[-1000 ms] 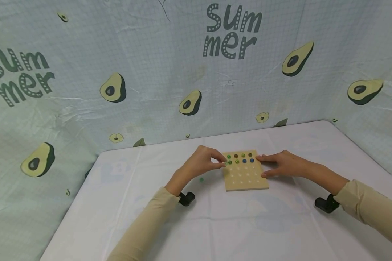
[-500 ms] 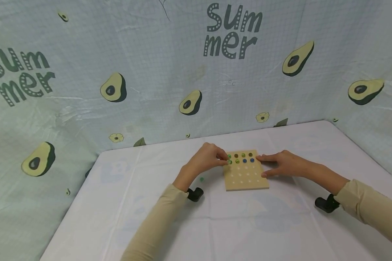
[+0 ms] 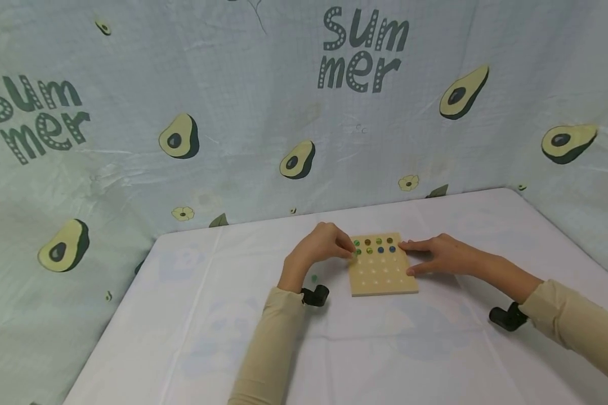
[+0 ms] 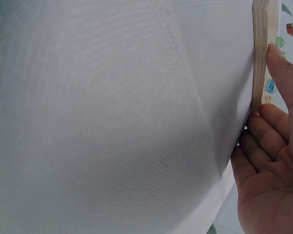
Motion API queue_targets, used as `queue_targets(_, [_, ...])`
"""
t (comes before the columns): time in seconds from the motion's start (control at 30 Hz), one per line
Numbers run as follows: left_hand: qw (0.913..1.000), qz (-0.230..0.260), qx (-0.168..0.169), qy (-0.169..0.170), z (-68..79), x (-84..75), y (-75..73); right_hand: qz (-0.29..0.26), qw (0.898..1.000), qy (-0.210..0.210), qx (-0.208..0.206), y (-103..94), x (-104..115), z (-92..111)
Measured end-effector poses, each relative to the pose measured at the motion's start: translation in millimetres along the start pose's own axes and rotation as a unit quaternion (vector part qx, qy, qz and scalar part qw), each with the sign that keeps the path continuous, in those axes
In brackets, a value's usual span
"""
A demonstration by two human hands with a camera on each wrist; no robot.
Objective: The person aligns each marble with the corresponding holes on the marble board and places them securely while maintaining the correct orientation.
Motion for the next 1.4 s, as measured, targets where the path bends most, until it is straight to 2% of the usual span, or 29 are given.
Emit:
queue_targets(0.23, [0.9998, 0.015, 0.003, 0.015, -6.4, 1.5, 8.2, 0.010, 1.000, -0.001, -0.001, 1.1, -1.4, -0.6])
queue_targets(0.47, [0.9997, 0.021, 0.007, 0.008, -8.9, -3.5, 10.7, 0.011, 1.000, -0.005, -0.001, 0.4, -0.8, -1.9])
queue_targets(0.73, [0.9997, -0.005, 0.002, -0.022, -11.9, -6.3, 14.7, 0.004, 1.000, -0.006, 0.005, 1.2, 1.4, -1.4])
queue_targets(1.07, [0.9986, -0.034, 0.004, -0.039, -11.3, -14.9, 12.7, 0.010, 1.000, -0.009, -0.001, -0.3, -0.8, -1.6])
queue_targets(1.4, [0.9981, -0.047, 0.015, -0.036, -8.5, -13.4, 11.2, 0.004, 1.000, -0.003, -0.002, 0.5, -1.2, -0.9])
Point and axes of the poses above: each hand's wrist, its own z-axis away from the middle knuckle, its own y-axis out of the palm, x = y × z, the point moved 5 cm from there along -z, towards the middle knuckle, and after that the axes turned 10 degrees about -z, right-handed, at the moved point
